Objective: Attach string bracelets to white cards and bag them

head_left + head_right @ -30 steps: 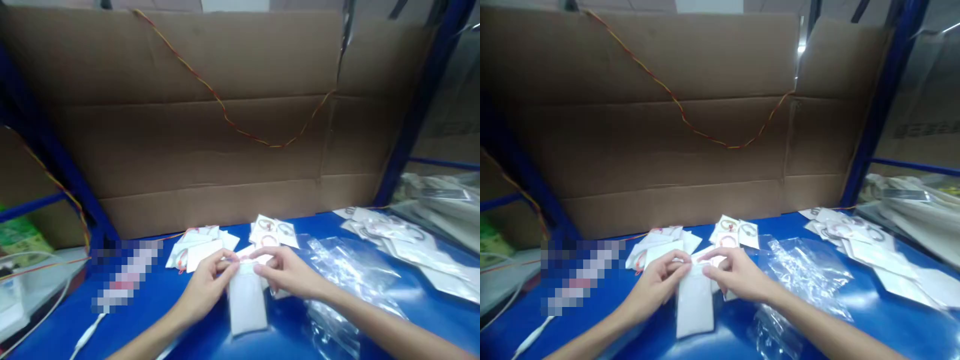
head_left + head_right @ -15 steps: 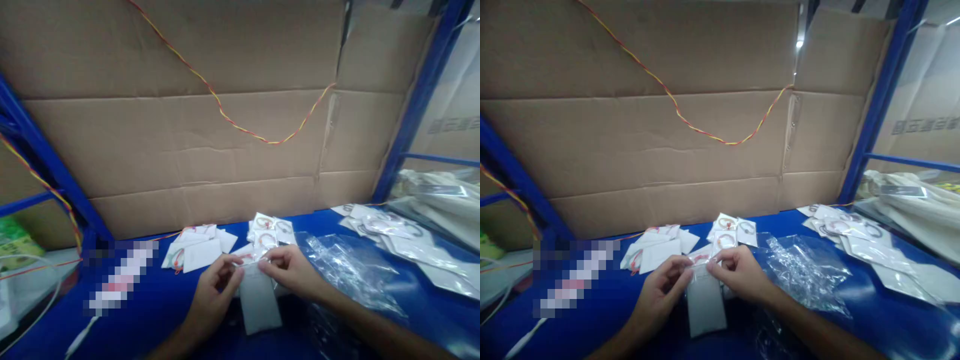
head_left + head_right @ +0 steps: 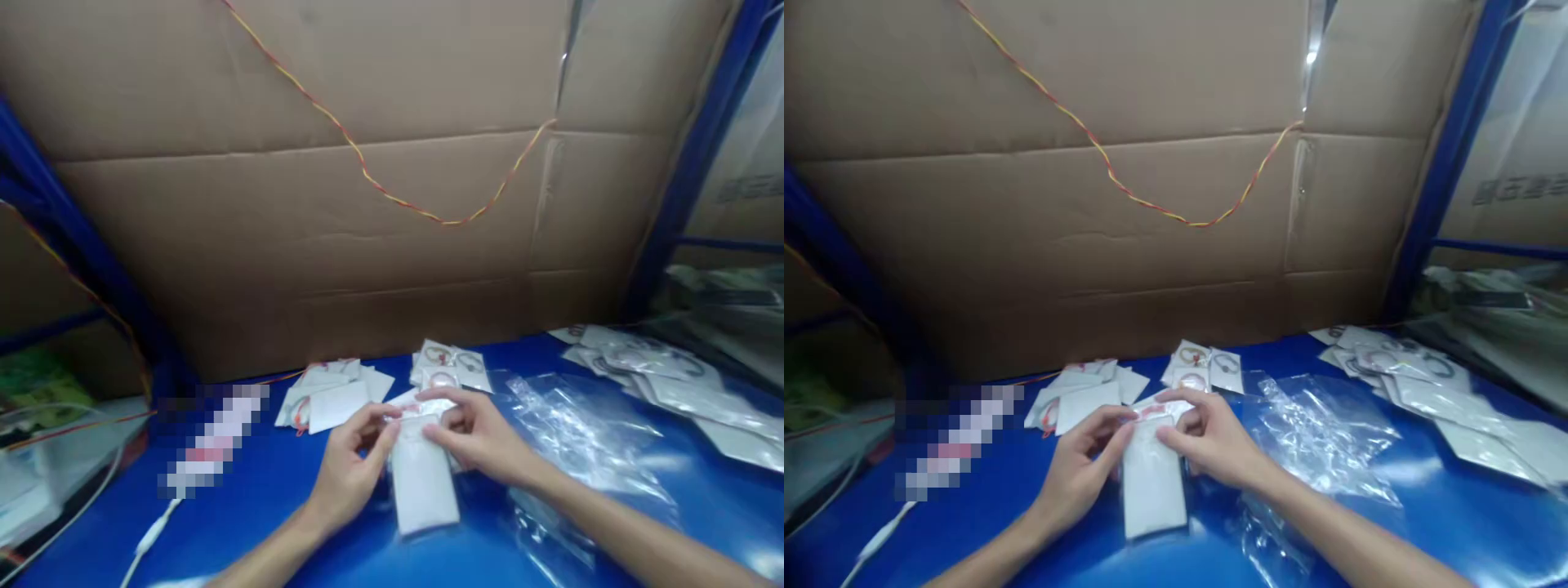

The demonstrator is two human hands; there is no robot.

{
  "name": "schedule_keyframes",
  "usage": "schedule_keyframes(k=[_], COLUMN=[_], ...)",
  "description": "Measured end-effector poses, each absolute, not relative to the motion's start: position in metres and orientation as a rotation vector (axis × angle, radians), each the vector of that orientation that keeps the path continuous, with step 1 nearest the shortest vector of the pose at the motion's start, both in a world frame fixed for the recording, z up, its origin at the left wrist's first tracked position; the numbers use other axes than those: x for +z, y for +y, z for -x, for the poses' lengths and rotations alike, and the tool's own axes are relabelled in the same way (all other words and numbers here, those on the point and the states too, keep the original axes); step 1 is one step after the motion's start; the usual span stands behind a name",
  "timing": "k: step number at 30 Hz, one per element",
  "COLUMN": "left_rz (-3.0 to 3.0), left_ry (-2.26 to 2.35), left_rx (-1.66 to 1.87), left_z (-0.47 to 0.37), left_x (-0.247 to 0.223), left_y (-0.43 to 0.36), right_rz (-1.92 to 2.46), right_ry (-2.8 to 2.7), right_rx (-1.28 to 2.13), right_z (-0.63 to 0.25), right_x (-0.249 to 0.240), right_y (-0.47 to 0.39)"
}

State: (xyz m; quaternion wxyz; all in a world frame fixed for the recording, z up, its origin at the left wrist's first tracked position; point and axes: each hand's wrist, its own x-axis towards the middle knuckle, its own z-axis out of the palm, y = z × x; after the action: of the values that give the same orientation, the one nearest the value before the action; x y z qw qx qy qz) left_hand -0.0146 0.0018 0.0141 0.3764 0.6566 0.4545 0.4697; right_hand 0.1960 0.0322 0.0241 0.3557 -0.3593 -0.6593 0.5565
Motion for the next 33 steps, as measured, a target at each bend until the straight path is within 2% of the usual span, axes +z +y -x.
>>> schedule_keyframes(k=[12,18,21,24,33], left_rz=[-1.668,-1.876,-2.216,-2.506,-2.390], left_ry=[1.181,1.158,1.390,1.912,2.197], left_rx=[1.129,1.042,0.982,0.845,0.407], left_z=[0.016,0.031,0.053,0.080,0.140], left_x=[0.018,0.025,0.034,0.044,0.045], left_y=[0.004,0.009,0.021,0.040,0.066], right_rz=[0.951,0.992,0.995,1.003,1.028], right_ry=[-1.692,-1.649,-1.632,-1.631,-1.657], right_rx=[1.513,1.515,1.483,1.412,1.405], right_z=[-0.195,-0.197,-0.199,-0.200,-0.196], right_x=[0.026,0.029,0.033,0.035,0.032], right_y=[0.026,0.026,0.028,0.029,0.028])
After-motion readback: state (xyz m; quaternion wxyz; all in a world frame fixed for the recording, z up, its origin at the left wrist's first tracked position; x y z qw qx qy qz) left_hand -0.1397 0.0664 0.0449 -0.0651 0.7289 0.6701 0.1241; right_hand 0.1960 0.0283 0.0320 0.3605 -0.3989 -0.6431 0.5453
